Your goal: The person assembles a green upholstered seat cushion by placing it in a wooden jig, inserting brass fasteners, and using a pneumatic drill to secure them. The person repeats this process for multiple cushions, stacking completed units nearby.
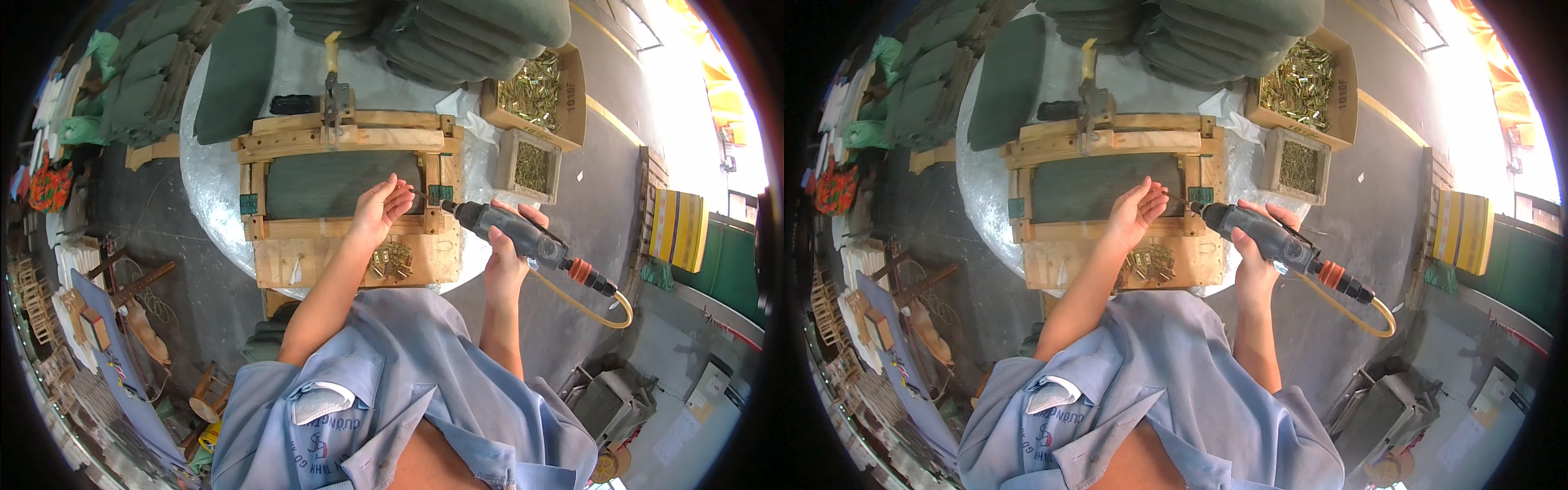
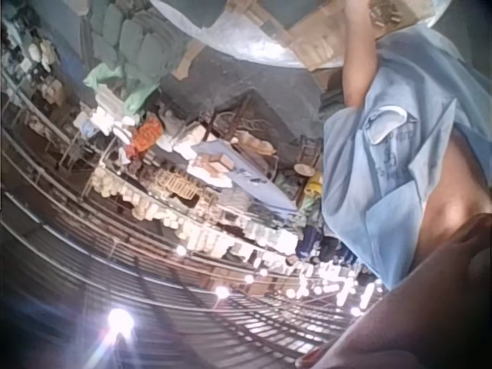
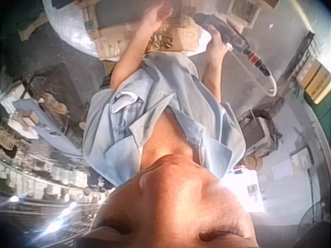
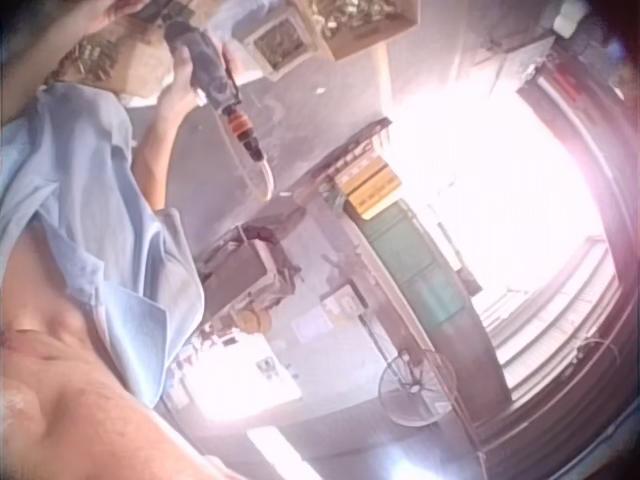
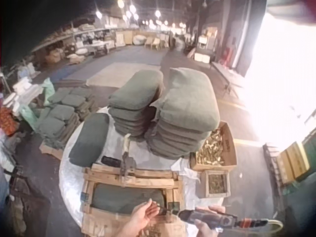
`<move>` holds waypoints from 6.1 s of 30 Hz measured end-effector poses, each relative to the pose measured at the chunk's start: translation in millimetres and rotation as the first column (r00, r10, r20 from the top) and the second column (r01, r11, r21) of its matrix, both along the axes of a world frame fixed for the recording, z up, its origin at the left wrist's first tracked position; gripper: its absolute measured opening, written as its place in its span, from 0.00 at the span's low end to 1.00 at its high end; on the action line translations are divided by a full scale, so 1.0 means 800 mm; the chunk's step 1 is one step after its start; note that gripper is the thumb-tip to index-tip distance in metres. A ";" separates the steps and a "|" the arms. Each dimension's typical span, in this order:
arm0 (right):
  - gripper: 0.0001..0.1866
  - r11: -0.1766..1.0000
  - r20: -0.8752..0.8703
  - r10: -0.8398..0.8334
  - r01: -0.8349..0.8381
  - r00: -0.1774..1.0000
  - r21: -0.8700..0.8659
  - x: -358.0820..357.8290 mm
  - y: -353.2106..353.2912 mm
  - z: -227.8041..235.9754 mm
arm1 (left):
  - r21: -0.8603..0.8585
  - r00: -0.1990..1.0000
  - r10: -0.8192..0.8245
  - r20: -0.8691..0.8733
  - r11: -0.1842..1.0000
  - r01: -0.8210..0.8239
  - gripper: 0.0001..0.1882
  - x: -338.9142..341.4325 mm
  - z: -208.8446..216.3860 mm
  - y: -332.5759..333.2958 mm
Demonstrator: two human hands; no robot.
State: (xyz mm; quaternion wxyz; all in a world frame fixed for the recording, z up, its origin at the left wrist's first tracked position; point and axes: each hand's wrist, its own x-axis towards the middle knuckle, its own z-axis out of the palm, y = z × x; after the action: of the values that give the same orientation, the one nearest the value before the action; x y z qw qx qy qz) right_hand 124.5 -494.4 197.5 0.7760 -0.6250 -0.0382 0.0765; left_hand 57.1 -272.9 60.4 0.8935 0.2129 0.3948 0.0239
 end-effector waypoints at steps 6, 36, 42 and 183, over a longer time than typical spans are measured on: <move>0.35 0.999 -0.050 -0.041 0.042 0.998 0.027 0.002 0.000 -0.005 | -0.009 0.995 -0.052 0.085 0.999 0.053 0.10 0.003 -0.009 -0.002; 0.34 0.970 0.200 0.049 0.001 0.979 -0.243 0.070 0.051 -0.062 | 0.228 0.997 -0.057 -0.051 0.971 0.067 0.12 0.018 -0.027 -0.002; 0.33 0.959 0.165 0.078 -0.029 0.983 -0.281 0.077 0.062 -0.072 | 0.238 0.995 -0.084 -0.056 0.967 0.095 0.12 0.019 -0.024 -0.001; 0.30 0.774 0.309 0.504 -0.262 0.807 -0.577 -0.129 0.477 -0.042 | 0.949 0.918 -0.277 -0.284 0.055 0.310 0.19 -0.232 -0.014 0.344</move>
State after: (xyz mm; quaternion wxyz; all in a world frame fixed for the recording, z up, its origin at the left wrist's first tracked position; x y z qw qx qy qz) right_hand 21.0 -112.7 163.8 0.5194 -0.7846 -0.3239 0.0991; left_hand -128.8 2.6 48.9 0.5088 0.8218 0.2389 0.0934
